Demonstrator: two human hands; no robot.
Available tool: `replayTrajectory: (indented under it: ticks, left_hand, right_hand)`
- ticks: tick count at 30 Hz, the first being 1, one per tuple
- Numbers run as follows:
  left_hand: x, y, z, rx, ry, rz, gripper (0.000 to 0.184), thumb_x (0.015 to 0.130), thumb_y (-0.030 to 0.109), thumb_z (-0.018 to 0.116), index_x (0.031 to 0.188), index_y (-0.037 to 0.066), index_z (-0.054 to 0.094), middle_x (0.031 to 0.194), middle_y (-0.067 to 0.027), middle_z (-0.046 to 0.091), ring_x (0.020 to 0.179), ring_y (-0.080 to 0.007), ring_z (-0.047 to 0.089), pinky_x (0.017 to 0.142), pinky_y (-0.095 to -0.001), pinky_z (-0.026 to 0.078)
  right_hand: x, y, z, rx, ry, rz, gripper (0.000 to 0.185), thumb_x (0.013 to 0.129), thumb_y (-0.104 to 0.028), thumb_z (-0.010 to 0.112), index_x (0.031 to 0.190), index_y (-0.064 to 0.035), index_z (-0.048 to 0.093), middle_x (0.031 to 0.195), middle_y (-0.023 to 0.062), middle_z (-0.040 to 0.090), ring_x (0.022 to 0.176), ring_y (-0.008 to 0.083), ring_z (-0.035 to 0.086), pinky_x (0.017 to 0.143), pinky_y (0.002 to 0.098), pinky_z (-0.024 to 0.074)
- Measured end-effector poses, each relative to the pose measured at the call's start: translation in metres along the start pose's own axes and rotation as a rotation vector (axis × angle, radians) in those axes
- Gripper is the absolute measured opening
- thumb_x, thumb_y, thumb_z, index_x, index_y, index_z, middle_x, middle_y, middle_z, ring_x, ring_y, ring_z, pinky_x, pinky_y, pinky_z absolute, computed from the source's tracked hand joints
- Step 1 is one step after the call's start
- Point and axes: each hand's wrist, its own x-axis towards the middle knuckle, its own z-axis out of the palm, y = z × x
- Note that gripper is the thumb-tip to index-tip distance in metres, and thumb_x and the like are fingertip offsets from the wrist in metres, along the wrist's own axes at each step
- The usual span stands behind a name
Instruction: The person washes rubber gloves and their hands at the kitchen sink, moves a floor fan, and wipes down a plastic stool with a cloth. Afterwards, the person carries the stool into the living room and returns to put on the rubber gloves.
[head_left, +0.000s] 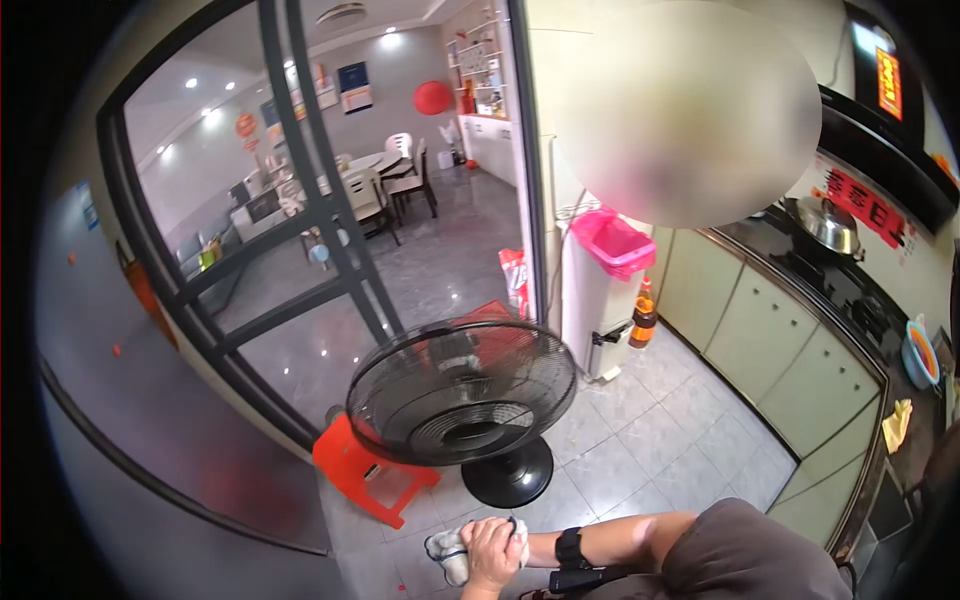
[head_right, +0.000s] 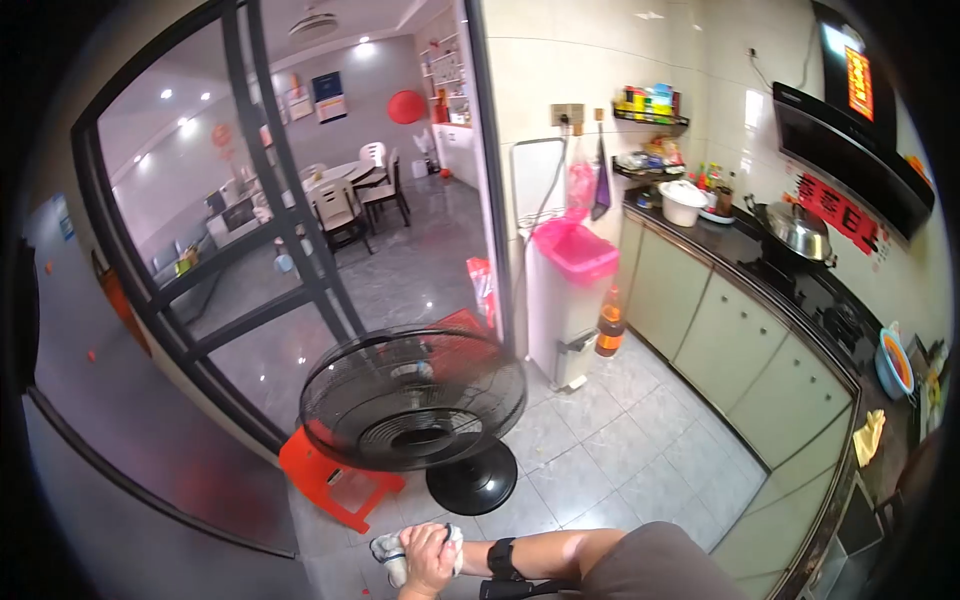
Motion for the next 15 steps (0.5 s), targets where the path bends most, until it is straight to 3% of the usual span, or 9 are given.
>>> replayTrajectory:
  ticks: [4,6,7,8,10,11,12,14,15]
  left_hand:
    - [0.027,0.034,0.008,0.067,-0.034,0.051,0.030,0.072,0.028,0.057,0.087,0.002,0.060,0.098,-0.0117,0.057,0.099,-0.0290,0.050,0.086,-0.0412,0.031]
    - [0.040,0.051,0.013,0.027,-0.006,-0.025,0.026,0.072,0.030,0.059,0.087,0.008,0.063,0.103,-0.0100,0.056,0.105,-0.0279,0.047,0.090,-0.0415,0.027]
    - [0.045,0.054,0.017,0.032,0.005,-0.001,0.029,0.072,0.027,0.060,0.093,0.007,0.060,0.101,-0.0127,0.056,0.095,-0.0293,0.053,0.084,-0.0422,0.037]
    - [0.047,0.063,0.020,-0.112,-0.036,-0.107,0.026,0.078,0.018,0.056,0.099,0.003,0.057,0.100,-0.0111,0.057,0.094,-0.0245,0.053,0.083,-0.0367,0.040]
    - [0.049,0.079,0.033,-0.385,-0.121,-0.436,0.022,0.082,0.008,0.051,0.102,-0.001,0.055,0.098,-0.0108,0.058,0.092,-0.0211,0.053,0.082,-0.0316,0.042]
    - [0.049,0.083,0.044,-0.503,-0.161,-0.665,0.020,0.082,0.005,0.051,0.100,-0.002,0.056,0.098,-0.0122,0.058,0.093,-0.0223,0.053,0.084,-0.0321,0.041]
    - [0.038,0.071,0.061,-0.395,-0.233,-0.609,0.022,0.081,0.007,0.051,0.101,-0.002,0.055,0.097,-0.0123,0.058,0.092,-0.0228,0.054,0.083,-0.0316,0.041]
    - [0.007,0.041,0.097,-0.079,-0.480,-0.481,0.027,0.081,0.012,0.053,0.104,-0.001,0.053,0.095,-0.0123,0.059,0.091,-0.0230,0.054,0.082,-0.0307,0.042]
    - [-0.010,0.026,0.112,0.132,-0.649,-0.401,0.030,0.081,0.016,0.054,0.106,-0.001,0.053,0.095,-0.0122,0.059,0.090,-0.0227,0.055,0.080,-0.0304,0.043]
  right_hand:
    - [-0.042,-0.035,-0.013,0.101,-0.130,-0.246,0.029,0.091,-0.026,0.039,0.111,-0.0076,0.049,0.100,0.0034,0.056,0.090,0.0169,0.053,0.080,0.0303,0.0415]
    - [-0.070,-0.059,-0.026,0.115,-0.175,-0.420,0.029,0.091,-0.026,0.038,0.110,-0.0075,0.049,0.100,0.0031,0.056,0.089,0.0167,0.053,0.080,0.0301,0.0414]
    - [-0.087,-0.072,-0.035,0.113,-0.189,-0.534,0.029,0.091,-0.026,0.038,0.110,-0.0075,0.049,0.099,0.0030,0.056,0.089,0.0166,0.053,0.080,0.0300,0.0414]
    - [-0.105,-0.086,-0.048,0.150,-0.221,-0.600,0.029,0.091,-0.026,0.038,0.110,-0.0075,0.049,0.099,0.0029,0.056,0.089,0.0165,0.053,0.080,0.0300,0.0414]
    - [-0.146,-0.107,-0.089,0.488,-0.506,-0.383,0.036,0.090,-0.022,0.039,0.123,-0.0070,0.041,0.108,0.0035,0.051,0.098,0.0161,0.048,0.084,0.0281,0.0386]
    - [-0.198,-0.135,-0.066,0.552,-0.094,-0.322,0.041,0.089,-0.017,0.041,0.128,-0.0061,0.034,0.102,0.0035,0.050,0.093,0.0163,0.049,0.079,0.0292,0.0408]
    - [-0.212,-0.128,-0.098,0.312,0.110,-0.454,0.036,0.089,-0.017,0.042,0.123,-0.0064,0.038,0.081,0.0031,0.048,0.071,0.0177,0.049,0.062,0.0303,0.0425]
    - [-0.290,-0.143,-0.113,0.241,-0.097,-0.538,0.034,0.091,-0.016,0.036,0.123,-0.0040,0.038,0.093,0.0023,0.050,0.082,0.0164,0.051,0.069,0.0281,0.0422]
    - [-0.296,-0.109,-0.183,0.348,-0.120,-0.616,0.032,0.090,-0.015,0.038,0.122,-0.0081,0.040,0.091,0.0022,0.050,0.081,0.0155,0.051,0.065,0.0270,0.0415]
